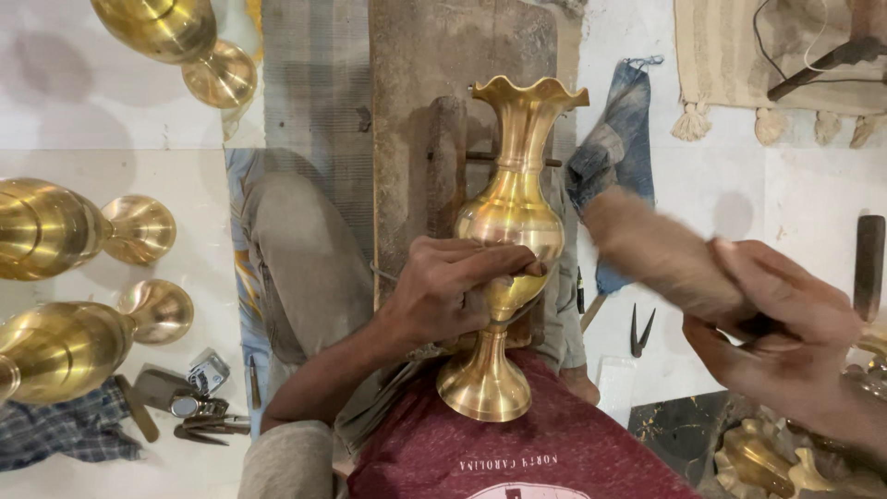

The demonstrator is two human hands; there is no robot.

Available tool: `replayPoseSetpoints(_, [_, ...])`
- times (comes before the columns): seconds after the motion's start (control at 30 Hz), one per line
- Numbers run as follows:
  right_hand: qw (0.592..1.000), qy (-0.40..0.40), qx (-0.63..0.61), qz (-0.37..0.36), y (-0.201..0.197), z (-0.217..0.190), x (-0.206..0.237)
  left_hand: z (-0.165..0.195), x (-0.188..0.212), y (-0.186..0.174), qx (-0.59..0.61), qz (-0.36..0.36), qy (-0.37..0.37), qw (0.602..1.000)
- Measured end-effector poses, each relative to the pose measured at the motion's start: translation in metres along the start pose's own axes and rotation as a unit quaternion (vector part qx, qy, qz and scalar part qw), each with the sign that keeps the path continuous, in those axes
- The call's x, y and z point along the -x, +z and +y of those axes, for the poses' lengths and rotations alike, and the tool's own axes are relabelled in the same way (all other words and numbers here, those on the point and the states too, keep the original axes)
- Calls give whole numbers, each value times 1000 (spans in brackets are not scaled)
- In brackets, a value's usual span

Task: The person holds a brass vase steady on a wooden board and engraves a decorative pattern around its body using a small hand scriber. They rotate the vase to reach new areas, wrap a strap around it for grip, and use a wooden mallet with a punch tool near the base before resuming engraving.

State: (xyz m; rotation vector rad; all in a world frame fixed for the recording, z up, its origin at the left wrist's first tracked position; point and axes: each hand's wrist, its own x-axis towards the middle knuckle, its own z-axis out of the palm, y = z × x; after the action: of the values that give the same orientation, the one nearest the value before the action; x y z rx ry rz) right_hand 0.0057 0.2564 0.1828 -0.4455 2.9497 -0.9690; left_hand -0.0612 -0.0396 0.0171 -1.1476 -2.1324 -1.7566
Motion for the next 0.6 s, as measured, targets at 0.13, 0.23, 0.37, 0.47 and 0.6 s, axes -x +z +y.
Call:
replayPoseSetpoints(0.13, [981,-35,176,-74,-1,-2,-3,2,4,2,-6,3,-13,1000])
replayPoseSetpoints(0.23, [994,-11,93,-53,-2,-10,-8,4,4,1,-3,16,-19,1000])
replayPoseSetpoints(0.37, [988,10,139,-67,-8,-22,-6,8,5,-2,24,30,-6,999])
replayPoseSetpoints(0.47, [977,37,193,-78,-7,-24,-1,8,2,-2,34,23,-23,999])
replayPoseSetpoints(0.6, [988,129,85,-26,13,-11,7,10,-5,-4,220,144,-156,952])
